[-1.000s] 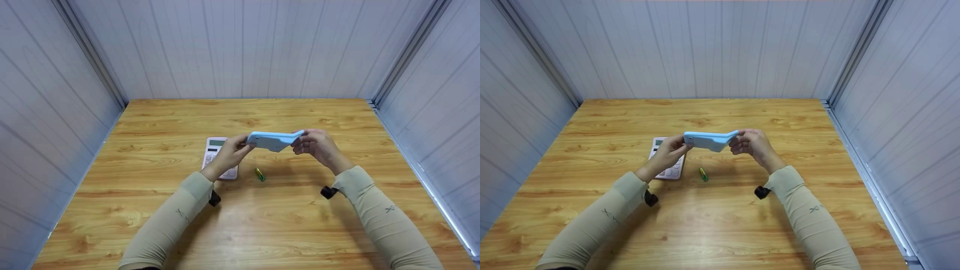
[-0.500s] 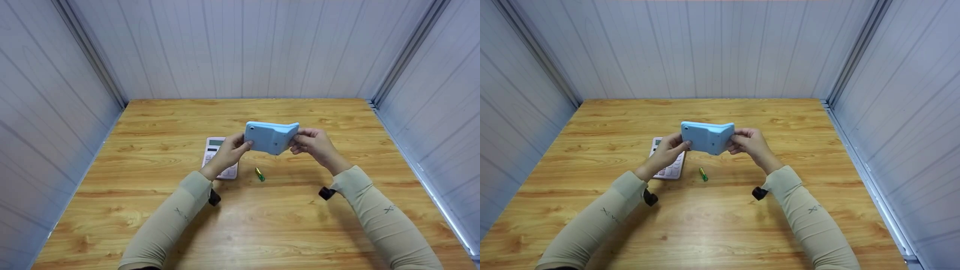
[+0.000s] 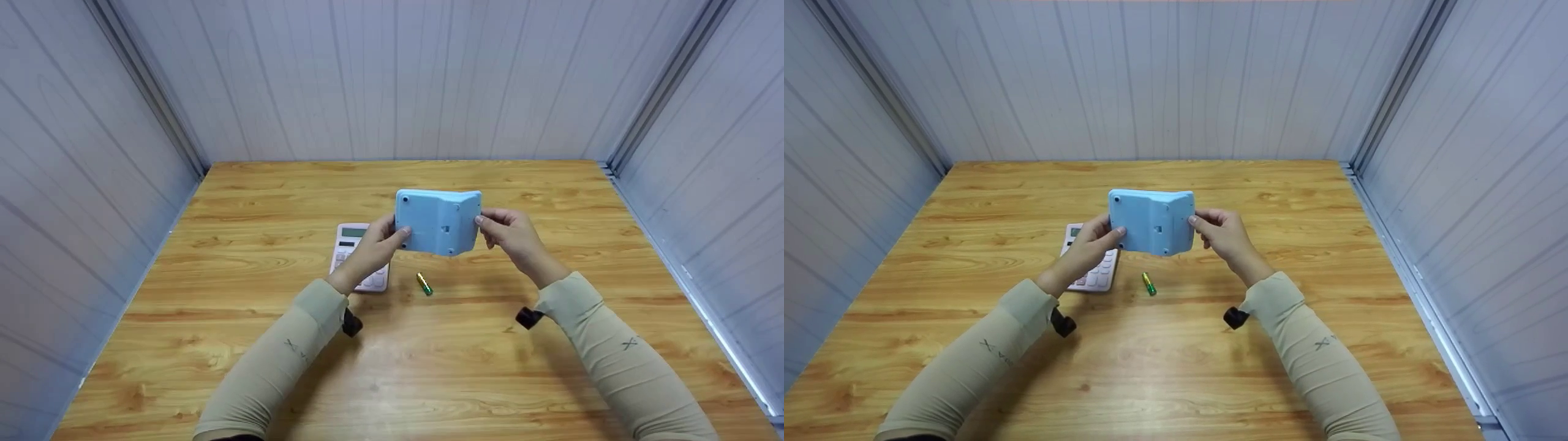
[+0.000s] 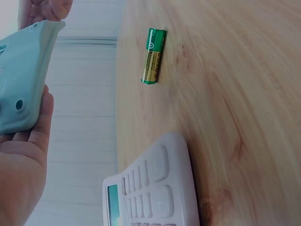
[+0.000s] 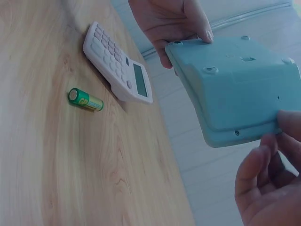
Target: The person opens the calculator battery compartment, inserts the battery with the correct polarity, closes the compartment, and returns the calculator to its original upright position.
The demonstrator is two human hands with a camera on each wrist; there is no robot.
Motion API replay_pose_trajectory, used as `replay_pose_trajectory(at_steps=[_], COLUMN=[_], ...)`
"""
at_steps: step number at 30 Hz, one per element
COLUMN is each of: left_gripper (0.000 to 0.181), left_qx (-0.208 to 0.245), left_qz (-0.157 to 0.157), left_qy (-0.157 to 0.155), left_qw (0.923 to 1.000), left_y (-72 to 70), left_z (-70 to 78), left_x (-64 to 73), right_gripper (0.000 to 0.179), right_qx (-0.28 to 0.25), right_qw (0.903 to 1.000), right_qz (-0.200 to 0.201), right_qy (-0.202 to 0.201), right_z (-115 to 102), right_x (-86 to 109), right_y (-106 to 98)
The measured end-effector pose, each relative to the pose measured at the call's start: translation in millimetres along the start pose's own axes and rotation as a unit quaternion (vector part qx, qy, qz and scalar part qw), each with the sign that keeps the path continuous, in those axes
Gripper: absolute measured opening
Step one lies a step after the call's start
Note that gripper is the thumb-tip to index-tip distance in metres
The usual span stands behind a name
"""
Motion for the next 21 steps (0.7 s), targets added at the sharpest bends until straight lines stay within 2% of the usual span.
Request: replay_pose_trajectory(at_steps=[7, 15, 21], left_gripper=[0.05, 0.051, 0.051], left_qx=[0.023, 0.069, 0.099], left_qz=[-0.003, 0.014, 0.019], left_qy=[0.003, -0.008, -0.019], left_qw=[0.9997, 0.9975, 0.9947], left_y=[4.1, 3.2, 4.3], left_z=[0.6, -1.5, -4.8], left_x=[2.3, 4.8, 6.1], right_gripper=[0.024, 0.019, 0.018], right_qx=[-0.015, -0.042, -0.032], right_qw=[0.9999, 0.9991, 0.9993], right_qz=[0.002, -0.004, 0.016], right_qy=[-0.002, -0.006, -0.014], right_z=[5, 7, 8], right_x=[-0.7, 0.2, 1.1], right_y=[4, 10, 13])
Point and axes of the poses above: each hand's wrist, its own x-axis away from the middle knuckle, its own y-axis out of the palm, z = x × y, the point moved 7 cm from there along -x, towards the middle knuckle, and after that the axes turned 10 degrees about -z, right-handed, at the moved point
